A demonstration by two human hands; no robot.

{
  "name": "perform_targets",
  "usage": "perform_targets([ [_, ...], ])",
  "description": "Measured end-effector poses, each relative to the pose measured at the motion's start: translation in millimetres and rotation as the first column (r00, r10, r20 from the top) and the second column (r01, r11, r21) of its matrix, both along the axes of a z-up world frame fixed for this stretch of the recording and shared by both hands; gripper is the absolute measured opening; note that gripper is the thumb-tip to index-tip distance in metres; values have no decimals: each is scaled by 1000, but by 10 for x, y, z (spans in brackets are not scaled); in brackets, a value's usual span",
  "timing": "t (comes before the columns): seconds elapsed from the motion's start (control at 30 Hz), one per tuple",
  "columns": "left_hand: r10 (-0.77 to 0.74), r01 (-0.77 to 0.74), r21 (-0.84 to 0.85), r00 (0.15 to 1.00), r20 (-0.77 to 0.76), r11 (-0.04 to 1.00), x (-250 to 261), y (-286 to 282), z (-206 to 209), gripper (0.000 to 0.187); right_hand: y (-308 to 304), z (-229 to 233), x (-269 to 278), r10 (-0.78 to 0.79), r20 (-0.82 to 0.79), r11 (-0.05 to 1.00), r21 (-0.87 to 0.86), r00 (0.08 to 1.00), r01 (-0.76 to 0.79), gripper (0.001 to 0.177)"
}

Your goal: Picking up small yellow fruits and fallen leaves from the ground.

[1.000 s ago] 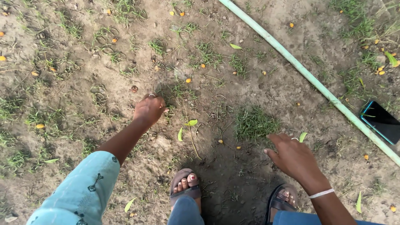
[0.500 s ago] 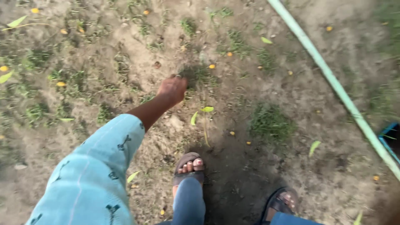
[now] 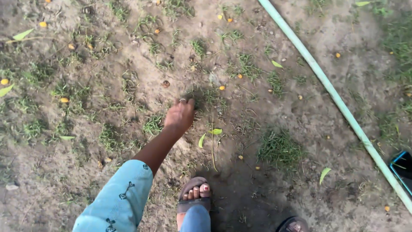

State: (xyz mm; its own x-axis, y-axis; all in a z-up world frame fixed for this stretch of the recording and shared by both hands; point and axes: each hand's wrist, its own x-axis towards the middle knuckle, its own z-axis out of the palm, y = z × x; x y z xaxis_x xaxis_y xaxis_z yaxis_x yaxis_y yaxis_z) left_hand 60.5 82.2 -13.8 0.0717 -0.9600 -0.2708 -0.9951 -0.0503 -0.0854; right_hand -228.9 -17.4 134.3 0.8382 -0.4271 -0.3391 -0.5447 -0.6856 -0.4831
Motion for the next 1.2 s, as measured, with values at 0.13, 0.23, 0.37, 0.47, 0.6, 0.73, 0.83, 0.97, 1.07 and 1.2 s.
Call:
perform_targets([
  [0.13,172,-179,-2,951,-257,984,-18,-33,257,20,-131,-491,314,-35,175,982,-175,984,66,53],
  [0.23,209,-216,11,924,-319,976,-48,44,230,14,-172,-651,445,-56,302,947,-285,952,146,55],
  [0.37,204,-293,-159,885,-419,943,39,63,143,15,883,-184,862,-137,159,988,-48,978,146,31],
  [0.47,152,-276,-204,867,-475,939,71,201,37,13,929,-349,682,-282,212,957,-14,936,291,33],
  [0.6,318,-423,-28,722,-614,906,176,39,490,21,633,-473,443,-390,116,907,-123,913,403,27],
  [0.73,480,-611,37,582,-657,791,289,196,626,24,571,-379,540,-424,224,870,-169,877,464,25],
  [0.83,417,-675,-135,588,-693,726,363,238,614,26,548,-338,737,-391,311,877,-158,866,453,24],
  [0.97,528,-723,-53,550,-647,689,392,290,869,40,497,-368,1021,-344,369,900,-131,863,415,24],
  [1.07,664,-676,144,623,-413,723,452,316,925,57,468,-421,1191,-333,398,918,-72,855,391,25],
  [1.2,482,-617,-128,712,-510,776,625,486,580,42,423,-596,1416,-288,437,942,-31,852,334,24],
])
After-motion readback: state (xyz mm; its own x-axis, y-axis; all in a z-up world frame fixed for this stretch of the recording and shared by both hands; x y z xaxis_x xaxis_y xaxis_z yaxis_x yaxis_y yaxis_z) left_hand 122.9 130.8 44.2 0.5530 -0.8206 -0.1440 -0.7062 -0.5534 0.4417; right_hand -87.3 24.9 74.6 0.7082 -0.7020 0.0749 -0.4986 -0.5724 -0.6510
